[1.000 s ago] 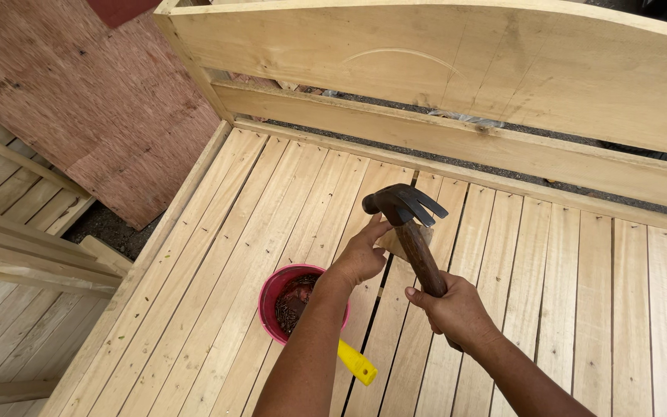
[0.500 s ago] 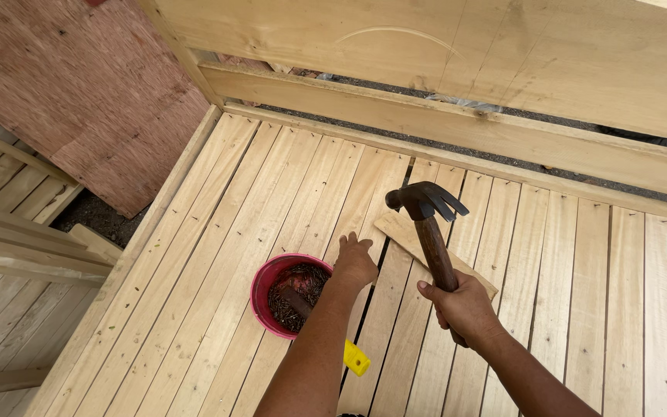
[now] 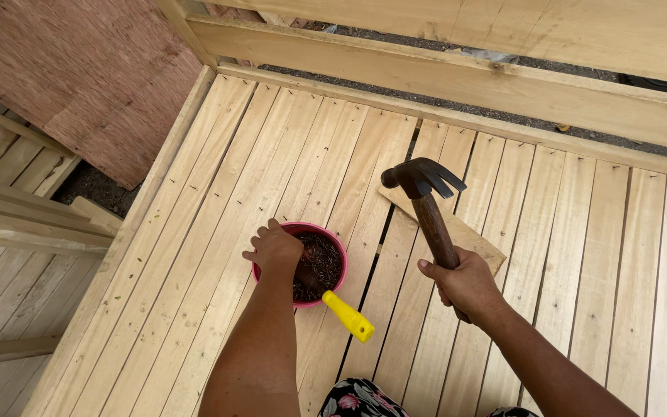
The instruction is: The person sits on a wooden slatted structure and hammers nails into its slats, taking nails from a pink bucket and using a stone to hold or position nails while striking them with a claw hammer. The person works along the slats, driving nails at different spots on the frame.
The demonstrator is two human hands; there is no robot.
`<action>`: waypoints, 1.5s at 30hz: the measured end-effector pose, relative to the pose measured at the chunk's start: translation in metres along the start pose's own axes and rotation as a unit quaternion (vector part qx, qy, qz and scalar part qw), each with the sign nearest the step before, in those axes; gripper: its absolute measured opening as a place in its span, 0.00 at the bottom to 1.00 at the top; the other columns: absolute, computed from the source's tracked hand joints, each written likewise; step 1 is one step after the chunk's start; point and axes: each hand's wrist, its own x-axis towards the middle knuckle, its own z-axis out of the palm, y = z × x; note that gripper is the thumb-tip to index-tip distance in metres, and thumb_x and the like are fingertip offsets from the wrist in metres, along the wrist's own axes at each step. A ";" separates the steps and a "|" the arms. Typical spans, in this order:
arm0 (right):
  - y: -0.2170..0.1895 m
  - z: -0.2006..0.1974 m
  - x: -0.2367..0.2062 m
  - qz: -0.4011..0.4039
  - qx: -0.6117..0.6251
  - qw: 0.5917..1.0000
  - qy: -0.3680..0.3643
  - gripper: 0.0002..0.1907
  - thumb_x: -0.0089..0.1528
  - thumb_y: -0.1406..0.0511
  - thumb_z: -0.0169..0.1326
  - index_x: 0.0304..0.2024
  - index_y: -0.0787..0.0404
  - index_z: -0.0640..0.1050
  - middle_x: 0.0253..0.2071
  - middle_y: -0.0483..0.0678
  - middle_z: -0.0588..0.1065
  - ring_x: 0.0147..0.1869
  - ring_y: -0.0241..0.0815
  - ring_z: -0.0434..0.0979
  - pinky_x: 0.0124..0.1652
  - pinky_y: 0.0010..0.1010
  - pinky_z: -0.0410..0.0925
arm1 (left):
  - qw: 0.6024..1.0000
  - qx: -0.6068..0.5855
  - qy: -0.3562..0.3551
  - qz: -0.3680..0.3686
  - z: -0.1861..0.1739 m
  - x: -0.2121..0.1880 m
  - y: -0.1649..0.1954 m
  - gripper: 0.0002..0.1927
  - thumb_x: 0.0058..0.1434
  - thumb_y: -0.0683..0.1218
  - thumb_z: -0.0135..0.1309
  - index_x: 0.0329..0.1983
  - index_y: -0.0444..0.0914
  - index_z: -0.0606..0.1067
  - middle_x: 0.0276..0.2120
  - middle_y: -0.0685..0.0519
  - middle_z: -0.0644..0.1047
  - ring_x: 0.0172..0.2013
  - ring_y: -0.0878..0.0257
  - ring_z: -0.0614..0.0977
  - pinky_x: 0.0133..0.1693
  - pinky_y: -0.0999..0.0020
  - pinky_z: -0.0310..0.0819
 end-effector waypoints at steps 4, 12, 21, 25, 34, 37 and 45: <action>0.008 -0.001 0.003 0.018 0.005 1.000 0.011 0.16 0.62 0.57 0.62 0.32 0.60 0.72 0.13 0.45 0.67 0.13 0.36 0.63 0.17 0.32 0.62 | 0.998 0.012 0.050 0.034 -0.001 0.014 -0.016 0.16 0.69 0.49 0.51 0.59 0.47 0.77 0.65 0.47 0.71 0.64 0.50 0.73 0.60 0.55 0.75; 0.011 -0.008 0.008 0.013 0.033 0.999 0.014 0.18 0.62 0.57 0.62 0.30 0.62 0.71 0.13 0.46 0.68 0.14 0.37 0.66 0.18 0.32 0.63 | 0.973 0.101 -0.057 0.199 -0.027 0.024 0.032 0.14 0.60 0.53 0.62 0.49 0.49 0.84 0.50 0.54 0.82 0.52 0.57 0.82 0.54 0.58 0.78; -0.024 -0.052 -0.015 0.045 0.108 0.993 0.008 0.18 0.64 0.56 0.61 0.31 0.63 0.71 0.13 0.47 0.66 0.12 0.38 0.57 0.16 0.37 0.50 | 0.954 -0.141 -0.196 0.177 0.006 -0.009 0.118 0.15 0.62 0.45 0.63 0.44 0.28 0.81 0.38 0.38 0.84 0.34 0.50 0.88 0.31 0.59 0.88; -0.028 -0.070 -0.013 0.006 0.124 0.992 0.025 0.15 0.62 0.58 0.61 0.32 0.62 0.74 0.13 0.47 0.67 0.13 0.38 0.60 0.17 0.35 0.55 | 0.919 -0.280 -0.245 0.130 0.042 -0.027 0.170 0.15 0.61 0.42 0.61 0.44 0.24 0.76 0.35 0.34 0.82 0.33 0.45 0.88 0.28 0.57 0.88; 0.029 -0.109 0.020 0.005 0.118 0.991 0.058 0.16 0.60 0.59 0.63 0.29 0.63 0.73 0.14 0.47 0.69 0.15 0.38 0.66 0.19 0.32 0.62 | 0.886 -0.433 -0.127 0.108 0.141 -0.080 0.281 0.16 0.55 0.45 0.66 0.36 0.25 0.81 0.35 0.36 0.84 0.31 0.51 0.87 0.29 0.61 0.79; 0.046 -0.121 0.027 0.021 0.133 0.989 0.055 0.16 0.60 0.59 0.64 0.29 0.63 0.74 0.14 0.46 0.69 0.15 0.38 0.66 0.19 0.32 0.62 | 0.890 -0.426 -0.118 0.113 0.155 -0.087 0.297 0.24 0.60 0.54 0.63 0.41 0.26 0.81 0.35 0.39 0.83 0.33 0.53 0.86 0.35 0.61 0.78; 0.056 -0.149 0.040 0.012 0.116 0.993 0.033 0.17 0.61 0.59 0.63 0.30 0.64 0.73 0.14 0.46 0.69 0.15 0.37 0.67 0.17 0.32 0.63 | 0.910 0.065 -0.145 0.384 0.157 -0.129 0.277 0.49 0.63 0.57 0.57 0.79 0.47 0.42 0.78 0.45 0.43 0.70 0.52 0.61 0.65 0.55 0.64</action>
